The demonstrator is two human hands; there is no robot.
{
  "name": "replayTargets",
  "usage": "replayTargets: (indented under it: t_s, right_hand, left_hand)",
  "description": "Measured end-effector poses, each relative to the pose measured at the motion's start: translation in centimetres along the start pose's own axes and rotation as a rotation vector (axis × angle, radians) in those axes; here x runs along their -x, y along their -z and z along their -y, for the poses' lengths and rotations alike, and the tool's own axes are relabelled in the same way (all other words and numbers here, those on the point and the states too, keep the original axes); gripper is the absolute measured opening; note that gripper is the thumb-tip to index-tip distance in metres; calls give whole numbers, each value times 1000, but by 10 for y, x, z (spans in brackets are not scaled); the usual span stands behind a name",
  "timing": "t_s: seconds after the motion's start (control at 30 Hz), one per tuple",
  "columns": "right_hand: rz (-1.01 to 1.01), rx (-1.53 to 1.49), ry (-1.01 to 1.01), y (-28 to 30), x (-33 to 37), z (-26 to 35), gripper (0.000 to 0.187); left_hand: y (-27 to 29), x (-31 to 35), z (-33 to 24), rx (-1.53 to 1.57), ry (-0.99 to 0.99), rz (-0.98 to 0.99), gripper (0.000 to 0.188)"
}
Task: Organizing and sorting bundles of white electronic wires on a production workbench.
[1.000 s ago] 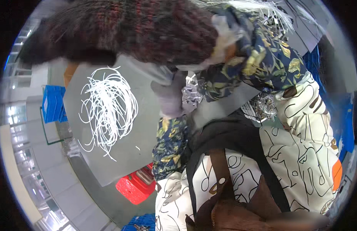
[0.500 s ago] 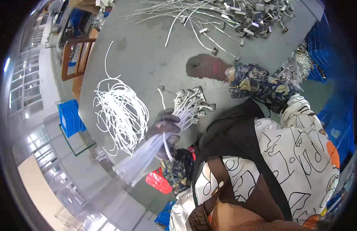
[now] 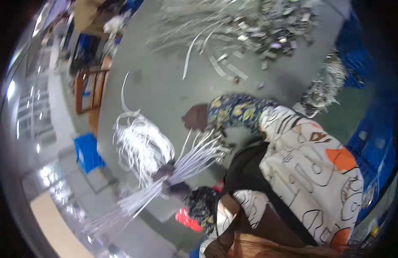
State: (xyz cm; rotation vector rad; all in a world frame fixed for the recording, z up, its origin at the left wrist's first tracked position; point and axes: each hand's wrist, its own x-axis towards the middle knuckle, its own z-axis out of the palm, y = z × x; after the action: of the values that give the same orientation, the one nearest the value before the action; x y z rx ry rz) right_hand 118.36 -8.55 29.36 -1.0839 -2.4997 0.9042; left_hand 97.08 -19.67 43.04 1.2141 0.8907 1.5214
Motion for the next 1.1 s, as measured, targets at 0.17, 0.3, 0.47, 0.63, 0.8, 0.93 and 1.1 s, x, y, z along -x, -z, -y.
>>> replayTargets:
  t_s: [0.17,0.3,0.47,0.63,0.8,0.93,1.1]
  right_hand:
    - [-51,105,-54,-10,46,9,23]
    - [79,-176,-432,36,95,43,29]
    - [-148,-251,-595,60,140,43,38]
    - [-436,42,-765,120,191,30,32]
    - [-831,382,-592,206,248,-63,24]
    - [-500,706,-783,292,207,-63,28]
    - [-436,644,-832,280,178,-118,25]
  left_hand:
    - [-13,-31,10,180,124,63,23]
    - [-56,-71,19,287,138,327,22]
    - [-112,-91,19,337,103,579,25]
    - [-124,-97,39,246,255,455,28]
    - [-134,-96,48,277,240,487,29]
    - [-122,-94,45,247,250,345,31]
    - [-123,-95,45,291,275,368,27]
